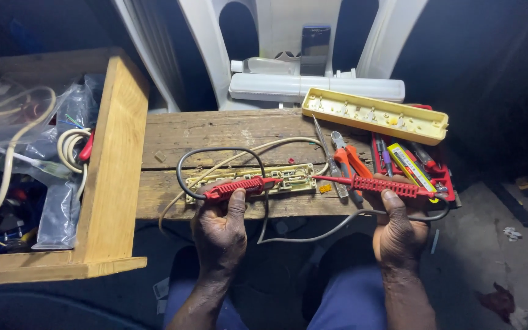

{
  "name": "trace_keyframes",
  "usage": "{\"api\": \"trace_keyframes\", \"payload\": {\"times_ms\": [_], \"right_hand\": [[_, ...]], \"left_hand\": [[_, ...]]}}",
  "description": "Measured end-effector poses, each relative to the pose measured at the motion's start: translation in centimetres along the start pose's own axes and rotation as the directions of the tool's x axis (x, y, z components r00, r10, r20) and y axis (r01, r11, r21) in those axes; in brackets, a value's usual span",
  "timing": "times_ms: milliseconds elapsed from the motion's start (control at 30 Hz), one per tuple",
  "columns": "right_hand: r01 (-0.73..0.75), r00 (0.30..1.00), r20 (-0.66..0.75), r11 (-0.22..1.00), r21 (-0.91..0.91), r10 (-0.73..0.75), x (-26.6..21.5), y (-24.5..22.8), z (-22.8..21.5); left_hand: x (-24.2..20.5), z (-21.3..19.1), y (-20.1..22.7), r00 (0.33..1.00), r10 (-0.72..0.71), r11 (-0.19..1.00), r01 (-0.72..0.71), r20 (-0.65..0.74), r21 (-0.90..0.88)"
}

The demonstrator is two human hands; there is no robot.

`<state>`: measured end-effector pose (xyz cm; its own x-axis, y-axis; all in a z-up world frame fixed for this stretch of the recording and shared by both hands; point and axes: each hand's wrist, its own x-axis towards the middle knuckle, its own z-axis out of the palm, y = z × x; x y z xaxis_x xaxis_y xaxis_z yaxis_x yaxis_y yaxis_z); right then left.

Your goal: Testing the internal components of a power strip using a multimeter to check for continuity or voltage.

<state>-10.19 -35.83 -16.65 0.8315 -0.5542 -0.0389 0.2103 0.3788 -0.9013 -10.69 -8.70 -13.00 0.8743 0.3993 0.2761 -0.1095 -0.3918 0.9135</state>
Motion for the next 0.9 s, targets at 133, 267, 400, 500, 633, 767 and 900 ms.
{"api": "trace_keyframes", "payload": {"times_ms": [133, 267, 400, 500, 633, 767, 900], "right_hand": [[0.026, 1.000, -0.010, 1.000, -0.018, -0.026, 0.0, 0.9, -0.4], [0.060, 0.998, -0.001, 0.998, -0.024, -0.060, -0.1, 1.4, -0.2], [0.069, 0.998, 0.002, 0.996, -0.049, -0.069, 0.1, 2.1, -0.4], [0.090, 0.996, -0.004, 0.993, -0.075, -0.091, -0.2, 1.9, 0.1], [0.068, 0.998, -0.004, 0.997, -0.027, -0.069, -0.2, 1.8, 0.2], [0.053, 0.998, 0.027, 0.999, -0.012, -0.053, -0.4, 1.4, 0.8], [0.055, 0.998, 0.038, 0.998, -0.027, -0.054, -0.5, 1.2, 0.9]], "left_hand": [[-0.1, 0.2, 0.0, 1.000, 0.001, 1.000, -0.001, 0.014, -0.001], [-0.1, 0.3, 0.2, 0.999, -0.036, 0.999, 0.036, 0.019, -0.015], [-0.1, 0.4, 0.0, 1.000, -0.013, 1.000, 0.013, 0.025, -0.007], [-0.2, 0.5, -0.2, 0.999, -0.034, 0.999, 0.035, 0.017, -0.033], [-0.2, 0.5, 0.1, 0.998, -0.047, 0.997, 0.049, 0.034, -0.064], [-0.1, 0.4, 0.1, 0.999, -0.021, 0.998, 0.023, 0.032, -0.052], [-0.2, 0.5, -0.3, 1.000, -0.011, 1.000, 0.012, 0.030, -0.021]]}}
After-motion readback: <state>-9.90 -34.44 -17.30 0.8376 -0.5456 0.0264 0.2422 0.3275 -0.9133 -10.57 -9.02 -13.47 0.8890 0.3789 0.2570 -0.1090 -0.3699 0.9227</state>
